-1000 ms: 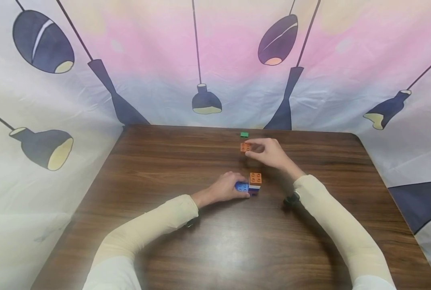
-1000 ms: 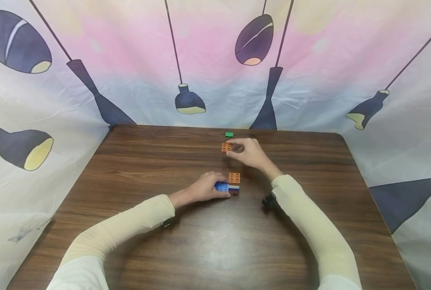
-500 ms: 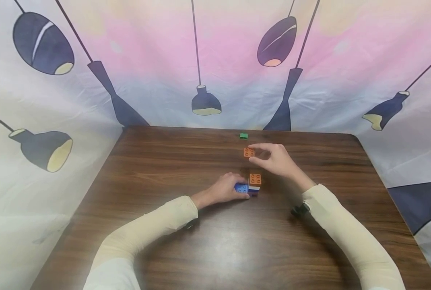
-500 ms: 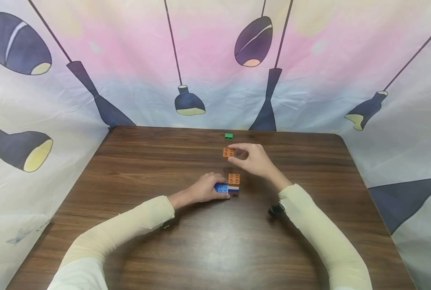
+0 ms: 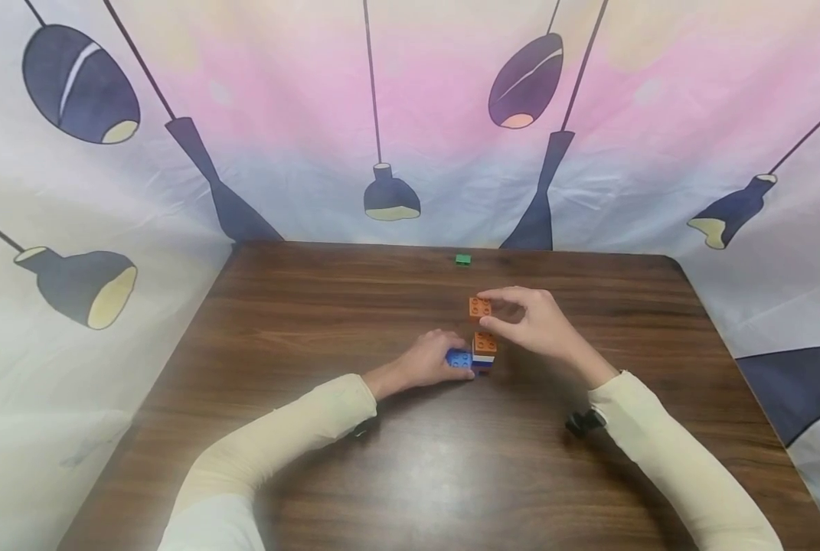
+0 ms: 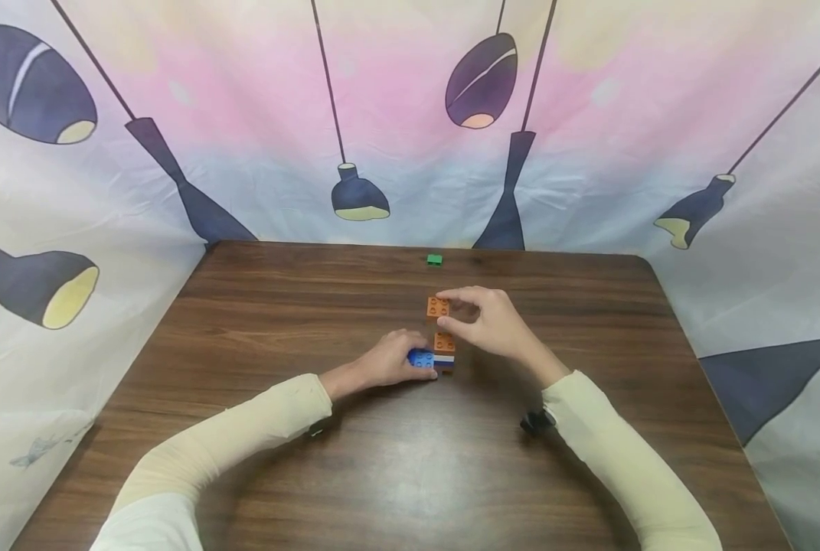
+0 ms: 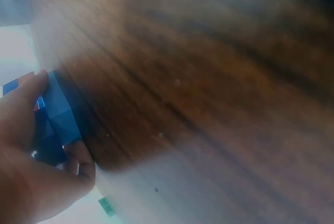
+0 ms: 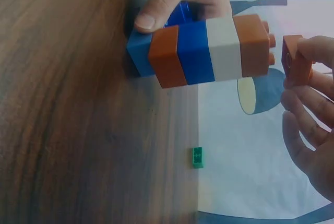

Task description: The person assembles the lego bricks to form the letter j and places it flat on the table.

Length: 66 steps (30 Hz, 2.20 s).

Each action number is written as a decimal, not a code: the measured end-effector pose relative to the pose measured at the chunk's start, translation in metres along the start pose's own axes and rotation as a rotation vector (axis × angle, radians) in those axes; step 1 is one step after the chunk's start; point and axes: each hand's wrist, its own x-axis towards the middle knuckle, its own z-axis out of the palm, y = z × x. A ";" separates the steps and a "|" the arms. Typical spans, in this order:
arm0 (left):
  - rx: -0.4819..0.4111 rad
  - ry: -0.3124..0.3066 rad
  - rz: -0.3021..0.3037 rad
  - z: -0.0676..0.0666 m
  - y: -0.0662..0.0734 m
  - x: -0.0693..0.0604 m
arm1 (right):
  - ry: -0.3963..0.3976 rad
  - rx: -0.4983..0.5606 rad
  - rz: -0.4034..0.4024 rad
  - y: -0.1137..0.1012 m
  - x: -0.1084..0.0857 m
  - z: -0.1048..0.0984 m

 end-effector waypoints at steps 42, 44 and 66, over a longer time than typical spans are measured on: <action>0.004 0.008 0.000 0.000 0.000 -0.001 | 0.014 -0.080 -0.044 -0.007 -0.033 0.006; 0.006 0.007 0.001 0.000 0.001 -0.001 | 0.011 -0.087 -0.043 -0.006 -0.034 0.007; 0.010 -0.009 -0.019 -0.002 0.002 -0.002 | 0.008 -0.123 -0.158 -0.002 -0.030 0.008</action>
